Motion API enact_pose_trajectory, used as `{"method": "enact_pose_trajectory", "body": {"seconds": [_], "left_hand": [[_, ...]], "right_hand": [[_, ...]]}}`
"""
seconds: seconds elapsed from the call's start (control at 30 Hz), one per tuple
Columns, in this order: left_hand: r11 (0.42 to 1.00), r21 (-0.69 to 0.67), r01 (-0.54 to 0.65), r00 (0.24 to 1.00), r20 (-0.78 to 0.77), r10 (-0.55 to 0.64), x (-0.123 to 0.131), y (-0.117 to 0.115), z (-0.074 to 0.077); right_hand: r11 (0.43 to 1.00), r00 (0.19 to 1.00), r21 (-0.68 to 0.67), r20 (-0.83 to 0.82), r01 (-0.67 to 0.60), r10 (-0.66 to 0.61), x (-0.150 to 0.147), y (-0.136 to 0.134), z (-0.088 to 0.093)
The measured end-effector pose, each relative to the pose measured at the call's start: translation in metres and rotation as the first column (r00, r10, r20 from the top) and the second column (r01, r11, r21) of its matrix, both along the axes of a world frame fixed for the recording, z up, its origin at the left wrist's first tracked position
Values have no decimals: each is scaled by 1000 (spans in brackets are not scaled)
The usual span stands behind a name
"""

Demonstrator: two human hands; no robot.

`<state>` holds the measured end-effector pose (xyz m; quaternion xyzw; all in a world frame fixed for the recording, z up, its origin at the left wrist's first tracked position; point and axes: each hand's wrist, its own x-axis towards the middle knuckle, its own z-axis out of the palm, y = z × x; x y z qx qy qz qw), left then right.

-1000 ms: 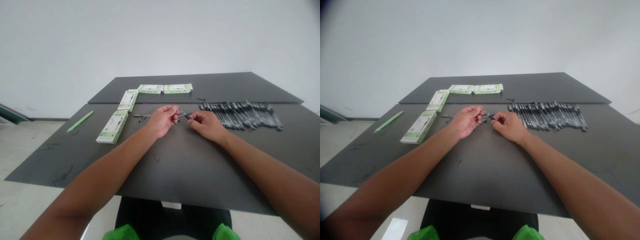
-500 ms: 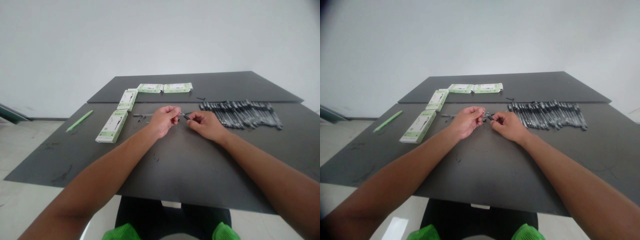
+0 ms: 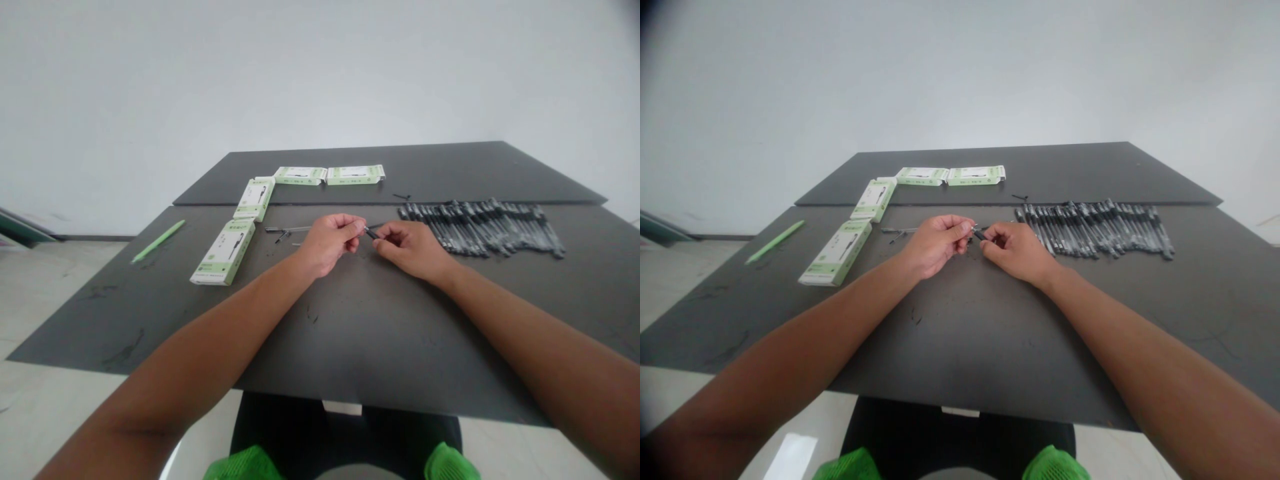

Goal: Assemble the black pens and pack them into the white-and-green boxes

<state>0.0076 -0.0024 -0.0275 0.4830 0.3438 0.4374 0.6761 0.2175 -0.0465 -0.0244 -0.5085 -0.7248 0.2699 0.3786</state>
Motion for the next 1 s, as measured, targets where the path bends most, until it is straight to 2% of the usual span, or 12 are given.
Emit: {"method": "enact_pose_trajectory", "body": {"seconds": [0.47, 1.0], "left_hand": [[999, 28, 20, 1000, -13, -20, -1, 2, -2], [998, 39, 39, 999, -3, -39, -1, -2, 5]], "right_hand": [[1000, 1000, 19, -6, 1, -1, 1, 1, -3], [999, 999, -30, 34, -15, 16, 0, 0, 7]]}}
